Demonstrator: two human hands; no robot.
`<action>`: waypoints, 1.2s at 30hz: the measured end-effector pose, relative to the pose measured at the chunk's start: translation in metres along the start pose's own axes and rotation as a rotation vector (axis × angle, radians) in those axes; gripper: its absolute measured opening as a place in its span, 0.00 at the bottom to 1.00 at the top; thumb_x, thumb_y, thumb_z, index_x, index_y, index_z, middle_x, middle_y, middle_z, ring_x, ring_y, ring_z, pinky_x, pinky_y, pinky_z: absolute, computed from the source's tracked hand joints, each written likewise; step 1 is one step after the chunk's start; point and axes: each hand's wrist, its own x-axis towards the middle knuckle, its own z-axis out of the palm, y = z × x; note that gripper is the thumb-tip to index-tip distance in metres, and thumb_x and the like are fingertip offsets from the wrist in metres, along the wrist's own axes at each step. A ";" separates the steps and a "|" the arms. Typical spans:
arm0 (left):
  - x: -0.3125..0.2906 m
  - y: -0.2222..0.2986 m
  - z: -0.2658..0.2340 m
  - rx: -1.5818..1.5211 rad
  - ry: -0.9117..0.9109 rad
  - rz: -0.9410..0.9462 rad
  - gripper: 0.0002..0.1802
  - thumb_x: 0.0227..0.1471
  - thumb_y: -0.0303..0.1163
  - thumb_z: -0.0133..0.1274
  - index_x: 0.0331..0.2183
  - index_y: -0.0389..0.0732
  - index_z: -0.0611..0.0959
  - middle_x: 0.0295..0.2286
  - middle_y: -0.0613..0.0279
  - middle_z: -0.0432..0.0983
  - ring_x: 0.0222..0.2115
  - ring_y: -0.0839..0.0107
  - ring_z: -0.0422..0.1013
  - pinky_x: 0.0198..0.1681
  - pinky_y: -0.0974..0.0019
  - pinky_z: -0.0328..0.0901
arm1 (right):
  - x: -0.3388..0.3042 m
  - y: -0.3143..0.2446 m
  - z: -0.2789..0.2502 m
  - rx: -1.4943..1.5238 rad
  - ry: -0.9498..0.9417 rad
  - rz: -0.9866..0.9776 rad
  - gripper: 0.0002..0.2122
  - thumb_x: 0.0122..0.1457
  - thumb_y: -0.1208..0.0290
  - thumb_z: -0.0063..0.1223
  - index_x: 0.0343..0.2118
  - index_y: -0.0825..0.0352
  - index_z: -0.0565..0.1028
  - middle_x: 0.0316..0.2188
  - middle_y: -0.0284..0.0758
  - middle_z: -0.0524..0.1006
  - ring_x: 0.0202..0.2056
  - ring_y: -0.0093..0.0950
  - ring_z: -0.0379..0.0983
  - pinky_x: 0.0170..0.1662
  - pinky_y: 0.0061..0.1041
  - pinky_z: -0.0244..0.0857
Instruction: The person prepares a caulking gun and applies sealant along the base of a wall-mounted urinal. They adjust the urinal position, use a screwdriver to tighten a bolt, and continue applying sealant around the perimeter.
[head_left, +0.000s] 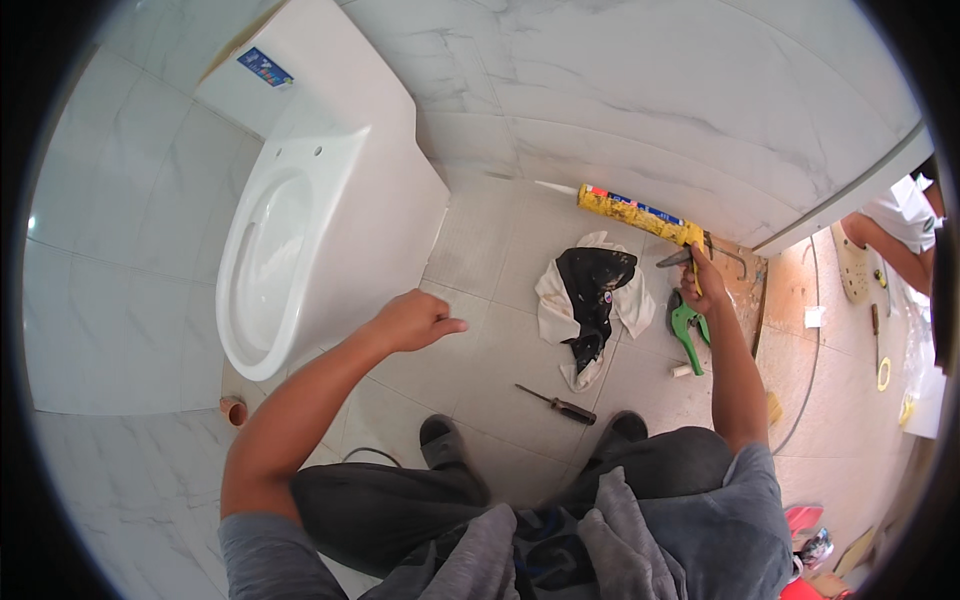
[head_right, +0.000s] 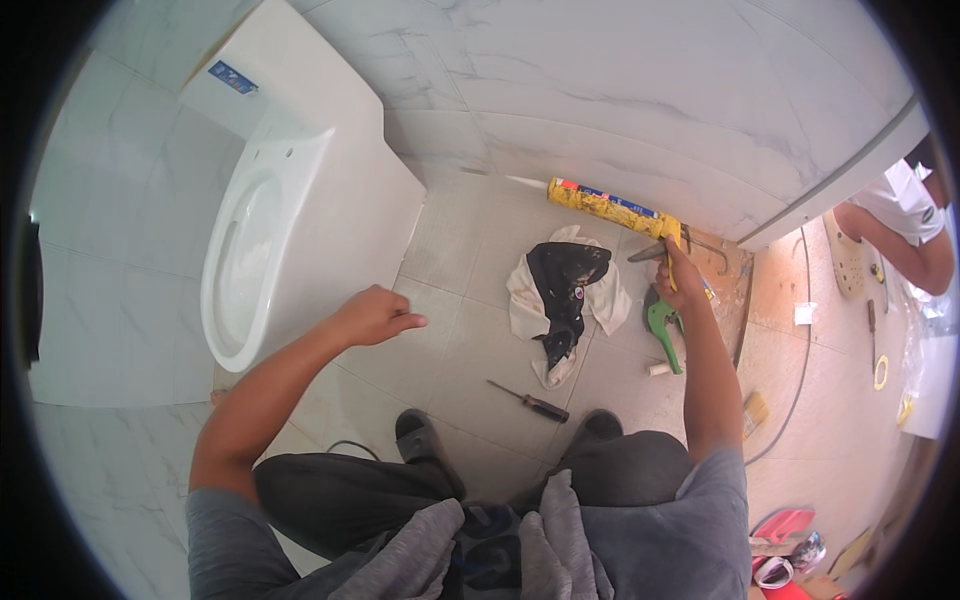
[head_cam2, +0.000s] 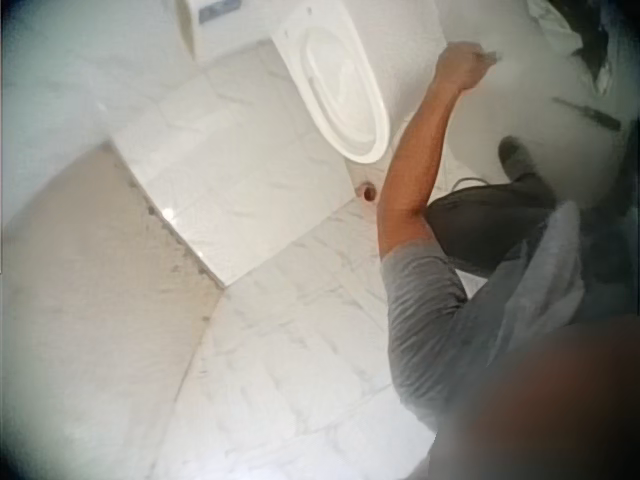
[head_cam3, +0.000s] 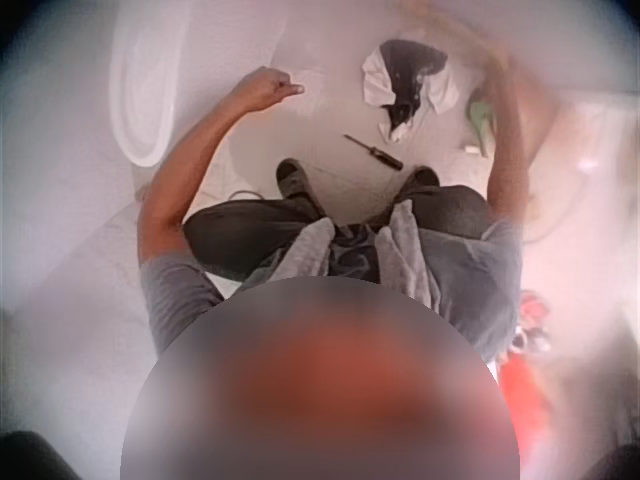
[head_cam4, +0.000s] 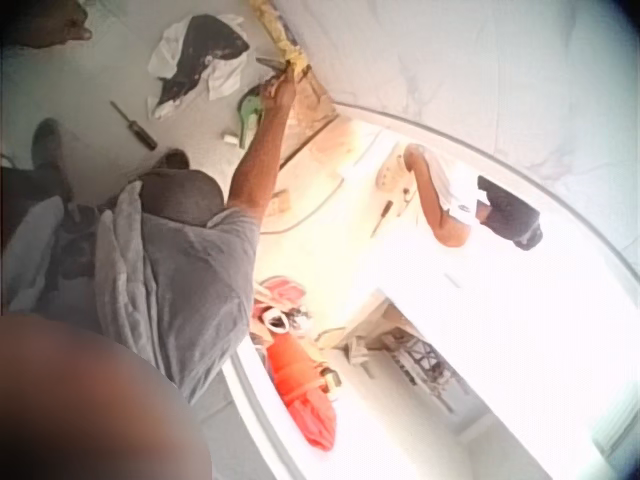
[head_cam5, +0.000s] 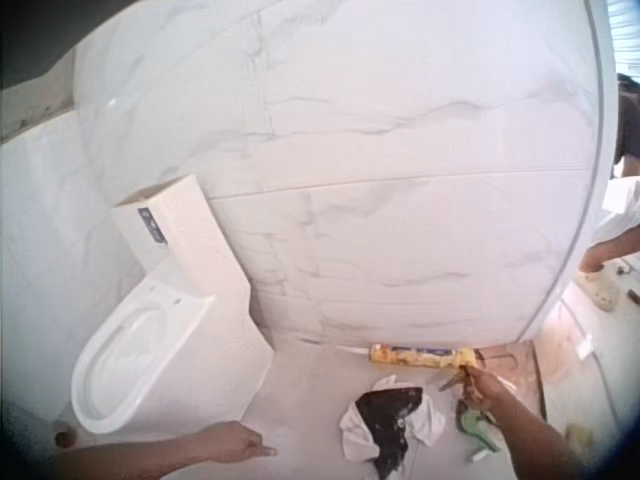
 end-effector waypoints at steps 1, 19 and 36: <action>0.018 -0.004 0.010 -0.066 0.016 0.041 0.32 0.59 0.60 0.55 0.35 0.34 0.87 0.28 0.45 0.82 0.30 0.52 0.78 0.38 0.57 0.71 | -0.019 -0.004 0.005 0.001 -0.014 -0.020 0.22 0.66 0.44 0.53 0.28 0.60 0.70 0.11 0.24 0.62 0.09 0.18 0.54 0.11 0.18 0.46; 0.258 -0.034 0.050 -1.712 0.406 -0.255 0.33 0.57 0.64 0.52 0.41 0.41 0.82 0.33 0.61 0.79 0.31 0.69 0.76 0.40 0.66 0.66 | -0.088 0.167 0.226 -0.151 -0.081 -0.452 0.16 0.71 0.60 0.51 0.53 0.66 0.73 0.52 0.37 0.79 0.53 0.28 0.76 0.56 0.32 0.70; 0.309 -0.116 0.097 -1.908 0.437 -0.167 0.26 0.57 0.58 0.55 0.42 0.45 0.79 0.35 0.67 0.74 0.34 0.75 0.71 0.41 0.70 0.63 | -0.032 0.269 0.279 -0.152 -0.087 -0.594 0.18 0.71 0.60 0.50 0.52 0.71 0.69 0.47 0.43 0.78 0.53 0.36 0.77 0.59 0.41 0.70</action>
